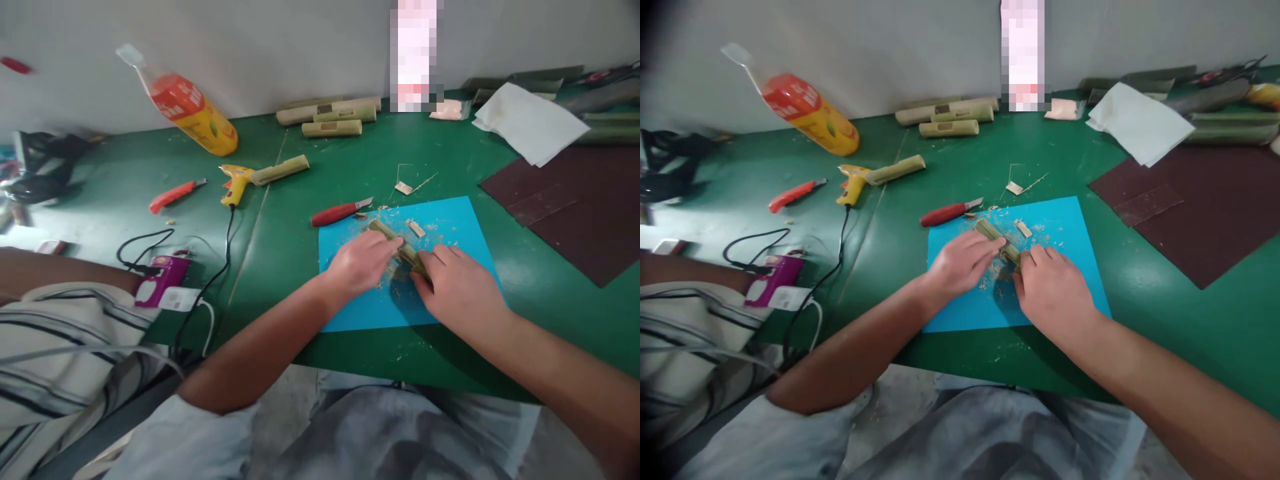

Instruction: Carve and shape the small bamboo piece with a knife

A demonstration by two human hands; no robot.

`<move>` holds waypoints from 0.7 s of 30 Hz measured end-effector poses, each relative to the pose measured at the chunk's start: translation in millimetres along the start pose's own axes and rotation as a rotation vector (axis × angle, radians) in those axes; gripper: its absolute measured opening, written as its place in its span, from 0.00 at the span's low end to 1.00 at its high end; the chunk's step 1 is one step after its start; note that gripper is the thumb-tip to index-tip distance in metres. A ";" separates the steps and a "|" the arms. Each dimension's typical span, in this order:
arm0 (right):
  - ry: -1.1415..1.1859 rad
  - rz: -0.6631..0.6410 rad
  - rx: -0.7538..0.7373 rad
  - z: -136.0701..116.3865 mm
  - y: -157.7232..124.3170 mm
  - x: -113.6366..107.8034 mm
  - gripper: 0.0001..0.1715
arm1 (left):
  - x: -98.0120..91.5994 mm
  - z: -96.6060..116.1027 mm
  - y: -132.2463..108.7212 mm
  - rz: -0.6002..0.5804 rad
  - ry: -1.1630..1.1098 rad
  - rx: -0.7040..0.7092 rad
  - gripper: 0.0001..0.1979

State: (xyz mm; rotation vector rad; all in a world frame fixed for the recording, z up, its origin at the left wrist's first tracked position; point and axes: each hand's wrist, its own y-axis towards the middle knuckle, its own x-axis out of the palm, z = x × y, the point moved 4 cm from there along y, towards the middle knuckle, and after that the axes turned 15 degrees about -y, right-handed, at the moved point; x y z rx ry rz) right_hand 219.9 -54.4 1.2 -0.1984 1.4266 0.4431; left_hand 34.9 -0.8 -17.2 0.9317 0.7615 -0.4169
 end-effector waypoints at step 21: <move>0.092 -0.017 0.039 4.3 -1.5 5.0 0.13 | 5.3 -2.0 -5.1 -0.054 0.044 -0.053 0.18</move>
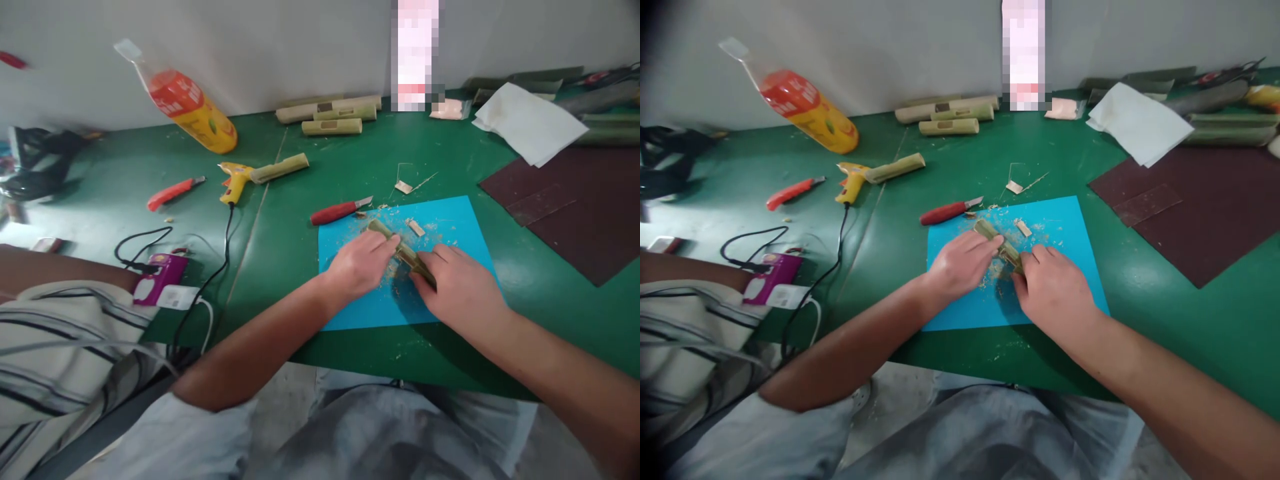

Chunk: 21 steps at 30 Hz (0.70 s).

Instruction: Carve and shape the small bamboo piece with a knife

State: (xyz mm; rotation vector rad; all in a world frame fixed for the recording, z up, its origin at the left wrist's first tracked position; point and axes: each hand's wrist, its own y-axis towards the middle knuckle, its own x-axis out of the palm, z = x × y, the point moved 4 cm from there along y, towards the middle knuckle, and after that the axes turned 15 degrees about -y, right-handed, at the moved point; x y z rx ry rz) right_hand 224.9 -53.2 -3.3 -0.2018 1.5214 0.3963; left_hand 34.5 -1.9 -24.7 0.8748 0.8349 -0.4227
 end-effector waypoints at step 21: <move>0.027 -0.113 0.056 11.8 1.4 -2.5 0.12 | -17.4 -18.6 9.5 0.376 -1.037 -0.885 0.10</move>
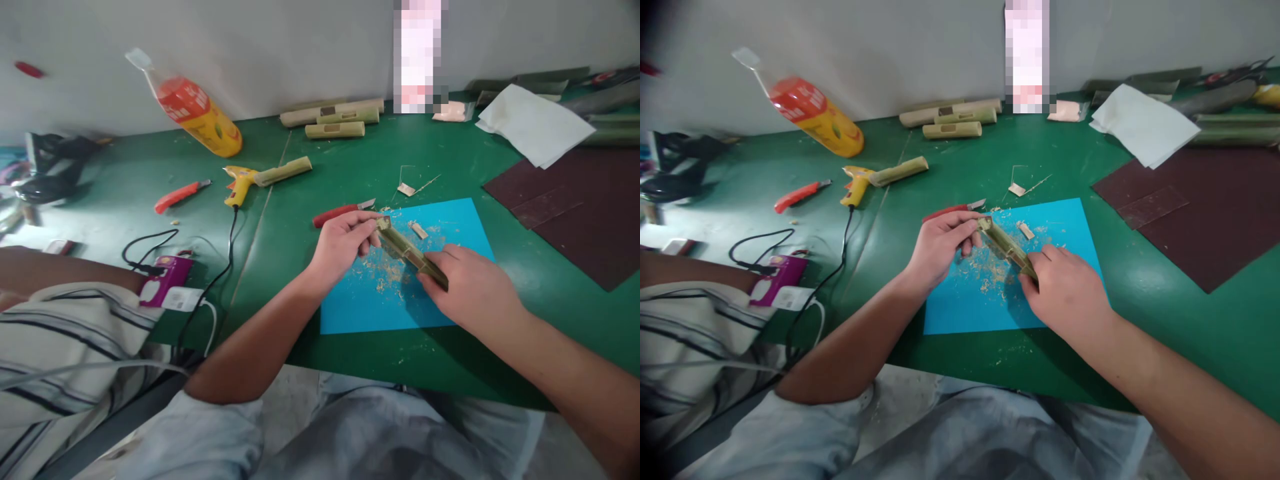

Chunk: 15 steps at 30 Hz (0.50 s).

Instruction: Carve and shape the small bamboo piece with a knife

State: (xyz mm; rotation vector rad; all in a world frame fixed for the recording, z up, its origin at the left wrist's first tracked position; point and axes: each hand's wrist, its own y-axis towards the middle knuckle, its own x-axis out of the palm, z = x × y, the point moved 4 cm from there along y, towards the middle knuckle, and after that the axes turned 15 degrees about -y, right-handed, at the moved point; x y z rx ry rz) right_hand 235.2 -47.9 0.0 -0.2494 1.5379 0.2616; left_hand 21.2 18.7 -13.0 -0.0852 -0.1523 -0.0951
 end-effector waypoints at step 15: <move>-0.004 0.003 -0.003 0.1 1.3 -2.9 0.12 | -1.4 18.3 -9.5 -0.209 0.796 0.749 0.11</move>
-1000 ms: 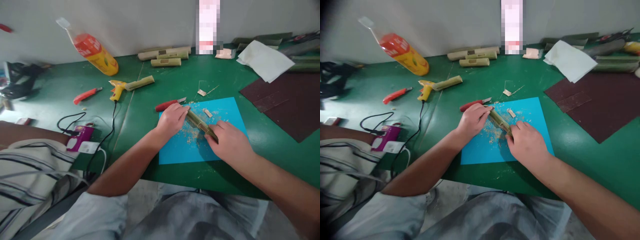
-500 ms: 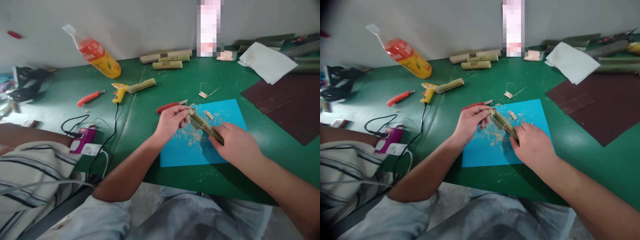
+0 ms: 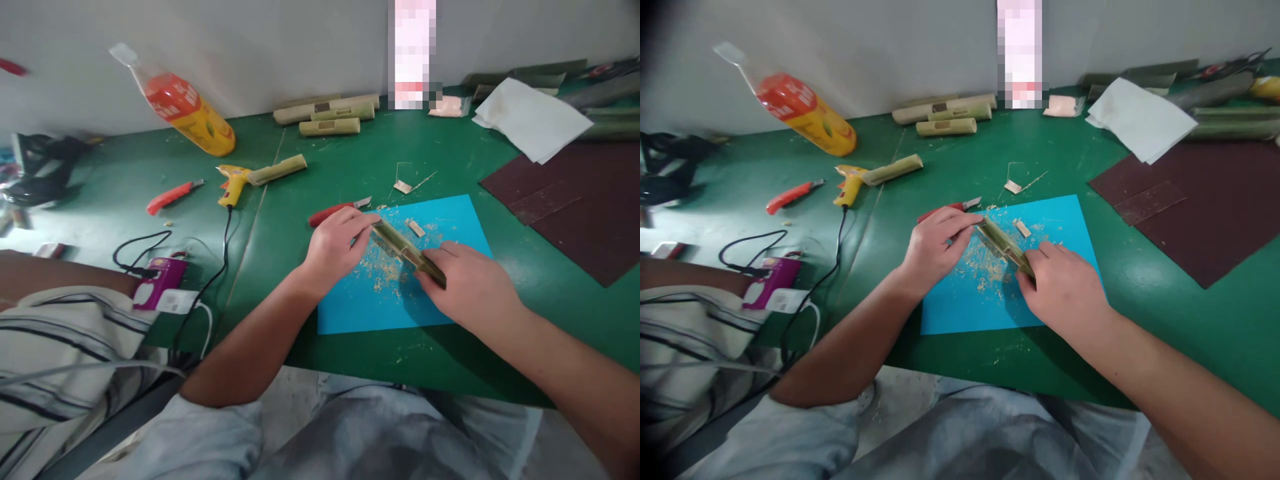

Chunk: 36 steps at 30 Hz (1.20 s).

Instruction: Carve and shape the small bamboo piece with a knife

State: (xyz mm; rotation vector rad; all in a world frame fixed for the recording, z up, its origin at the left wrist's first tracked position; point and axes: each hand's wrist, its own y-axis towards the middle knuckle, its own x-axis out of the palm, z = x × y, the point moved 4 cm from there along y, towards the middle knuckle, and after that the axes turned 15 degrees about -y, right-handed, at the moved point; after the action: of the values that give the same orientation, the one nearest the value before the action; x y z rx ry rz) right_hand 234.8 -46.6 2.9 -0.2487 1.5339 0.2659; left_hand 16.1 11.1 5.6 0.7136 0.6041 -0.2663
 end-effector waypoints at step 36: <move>0.037 -0.030 0.010 -4.2 2.2 1.1 0.12 | 26.8 -2.3 0.0 -0.079 0.050 0.130 0.13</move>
State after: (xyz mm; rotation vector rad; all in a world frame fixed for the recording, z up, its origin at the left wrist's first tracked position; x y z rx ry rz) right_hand 230.2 -45.9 1.7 -0.2697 1.5668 0.2313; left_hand 36.5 12.0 -11.9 0.8242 0.6683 -0.3645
